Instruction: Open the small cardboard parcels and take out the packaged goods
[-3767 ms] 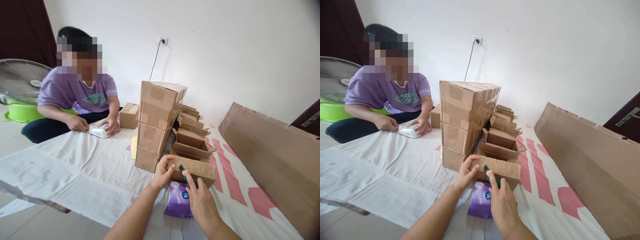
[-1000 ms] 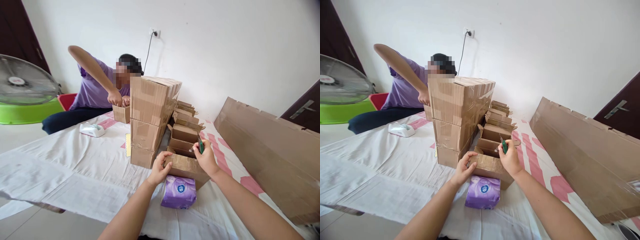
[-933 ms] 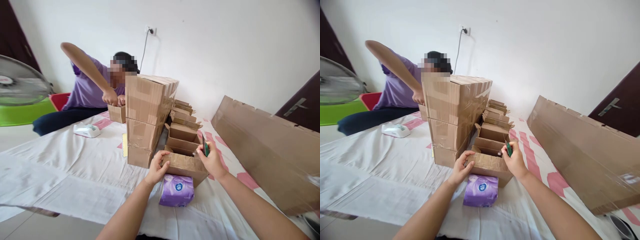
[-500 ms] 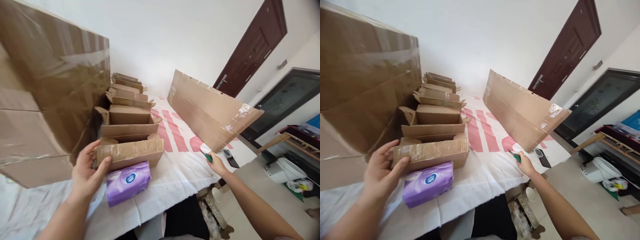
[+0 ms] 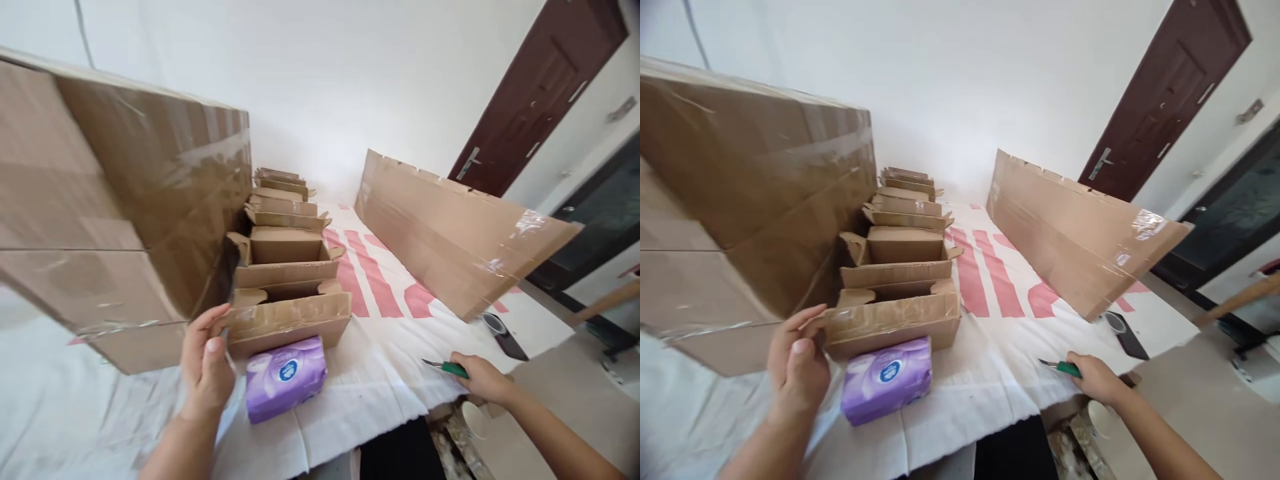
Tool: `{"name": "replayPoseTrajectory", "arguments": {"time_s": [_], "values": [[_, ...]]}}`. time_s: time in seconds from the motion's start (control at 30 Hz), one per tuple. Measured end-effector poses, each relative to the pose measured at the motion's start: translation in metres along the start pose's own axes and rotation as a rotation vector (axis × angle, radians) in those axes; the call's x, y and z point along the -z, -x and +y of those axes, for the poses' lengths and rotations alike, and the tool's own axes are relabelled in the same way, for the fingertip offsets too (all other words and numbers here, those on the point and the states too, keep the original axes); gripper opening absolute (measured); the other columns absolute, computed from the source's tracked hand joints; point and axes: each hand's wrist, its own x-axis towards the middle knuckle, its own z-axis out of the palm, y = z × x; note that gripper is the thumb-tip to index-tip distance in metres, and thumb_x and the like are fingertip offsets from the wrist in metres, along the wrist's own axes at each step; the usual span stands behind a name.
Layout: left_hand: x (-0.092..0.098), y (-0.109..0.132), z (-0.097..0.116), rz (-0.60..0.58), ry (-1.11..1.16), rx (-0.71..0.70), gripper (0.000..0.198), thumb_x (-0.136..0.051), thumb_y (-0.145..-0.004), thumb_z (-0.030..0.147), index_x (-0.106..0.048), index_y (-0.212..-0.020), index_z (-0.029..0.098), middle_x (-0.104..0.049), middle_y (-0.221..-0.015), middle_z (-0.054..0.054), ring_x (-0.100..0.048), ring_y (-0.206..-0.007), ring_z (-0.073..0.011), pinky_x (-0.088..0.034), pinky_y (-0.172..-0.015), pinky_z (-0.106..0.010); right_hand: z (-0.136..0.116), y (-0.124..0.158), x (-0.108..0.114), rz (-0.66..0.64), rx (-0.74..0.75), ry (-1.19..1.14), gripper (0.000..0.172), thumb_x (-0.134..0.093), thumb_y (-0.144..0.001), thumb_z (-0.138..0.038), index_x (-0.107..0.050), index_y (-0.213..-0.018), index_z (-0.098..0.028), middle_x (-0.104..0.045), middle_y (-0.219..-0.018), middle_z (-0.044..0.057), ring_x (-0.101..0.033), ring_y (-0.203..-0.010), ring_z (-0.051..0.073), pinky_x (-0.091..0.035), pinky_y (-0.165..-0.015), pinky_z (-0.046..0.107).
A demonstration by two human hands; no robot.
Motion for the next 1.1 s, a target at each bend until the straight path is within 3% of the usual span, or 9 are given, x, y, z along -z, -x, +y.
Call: {"name": "replayPoseTrajectory", "arguments": {"time_s": [0.13,0.27,0.47,0.6,0.7,0.8,0.93,1.0,1.1], "values": [[-0.001,0.0,0.017,-0.014,0.296,-0.049,0.051,-0.045,-0.089,0.066,-0.061,-0.109,0.021,-0.07,-0.086,-0.004,-0.065,-0.089,-0.0256,-0.05,-0.085,-0.041,-0.013,-0.021,0.009,0.018,0.034,0.01,0.004,-0.055,-0.078,-0.028,-0.058,-0.075,-0.028,-0.068,-0.067,0.001,-0.066,-0.065,0.027,-0.046,-0.059,0.034],[0.005,-0.003,0.031,-0.255,0.34,-0.092,0.053,-0.034,-0.095,0.063,-0.065,-0.087,0.021,-0.065,-0.07,-0.004,-0.061,-0.074,-0.0235,-0.049,-0.073,-0.039,-0.049,-0.054,0.023,0.171,0.088,-0.027,0.015,-0.052,-0.083,-0.041,-0.061,-0.086,-0.029,-0.074,-0.082,0.004,-0.07,-0.075,0.029,-0.052,-0.065,0.038],[0.016,-0.009,0.027,-0.421,0.157,-0.134,0.017,-0.054,-0.095,0.03,-0.065,-0.085,0.023,-0.065,-0.067,-0.002,-0.06,-0.07,-0.0198,-0.047,-0.066,-0.034,-0.16,-0.11,0.053,0.401,0.392,-0.2,0.025,-0.046,-0.093,-0.043,-0.056,-0.107,-0.025,-0.072,-0.108,0.01,-0.07,-0.098,0.028,-0.056,-0.083,0.042],[0.016,-0.011,0.027,-0.432,0.086,-0.145,0.008,-0.06,-0.091,0.024,-0.062,-0.083,0.023,-0.064,-0.07,-0.001,-0.06,-0.07,-0.0182,-0.048,-0.065,-0.032,-0.237,-0.139,0.06,0.47,0.751,-0.172,0.016,-0.048,-0.094,-0.029,-0.057,-0.106,-0.023,-0.061,-0.133,0.015,-0.055,-0.126,0.029,-0.048,-0.101,0.05],[0.015,-0.011,0.028,-0.433,0.044,-0.197,0.003,-0.059,-0.09,0.022,-0.062,-0.09,0.024,-0.066,-0.08,-0.003,-0.063,-0.083,-0.0212,-0.052,-0.075,-0.036,-0.273,-0.154,0.055,0.466,0.889,-0.146,0.01,-0.049,-0.094,-0.026,-0.057,-0.1,-0.022,-0.052,-0.144,0.016,-0.042,-0.138,0.031,-0.041,-0.107,0.057],[0.015,-0.01,0.029,-0.401,-0.09,-0.294,0.01,-0.058,-0.089,0.027,-0.063,-0.098,0.024,-0.064,-0.11,-0.009,-0.056,-0.114,-0.0288,-0.047,-0.097,-0.048,-0.286,-0.159,0.047,0.432,0.905,-0.139,0.006,-0.054,-0.093,-0.024,-0.058,-0.096,-0.021,-0.054,-0.142,0.016,-0.047,-0.134,0.031,-0.042,-0.105,0.057],[0.014,-0.009,0.029,-0.356,-0.249,-0.274,0.027,-0.054,-0.091,0.033,-0.059,-0.117,0.025,-0.032,-0.155,-0.011,-0.027,-0.144,-0.0361,-0.028,-0.113,-0.06,-0.282,-0.148,0.041,0.294,0.871,-0.107,0.013,-0.055,-0.09,-0.019,-0.061,-0.101,-0.021,-0.071,-0.11,0.011,-0.066,-0.103,0.027,-0.053,-0.091,0.051],[0.013,-0.009,0.026,-0.387,-0.285,-0.231,0.038,-0.054,-0.092,0.033,-0.051,-0.129,0.025,-0.03,-0.157,-0.012,-0.022,-0.147,-0.0357,-0.026,-0.115,-0.061,-0.278,-0.139,0.04,0.2,0.864,-0.062,0.02,-0.056,-0.089,-0.018,-0.061,-0.108,-0.021,-0.073,-0.106,0.009,-0.067,-0.1,0.027,-0.054,-0.09,0.048],[0.011,-0.01,0.02,-0.462,-0.355,-0.157,0.038,-0.053,-0.093,0.031,-0.051,-0.13,0.025,-0.048,-0.146,-0.013,-0.03,-0.144,-0.0342,-0.033,-0.112,-0.061,-0.276,-0.131,0.04,0.125,0.88,-0.011,0.026,-0.058,-0.087,-0.015,-0.062,-0.111,-0.021,-0.07,-0.119,0.01,-0.064,-0.112,0.028,-0.052,-0.096,0.048]]}}
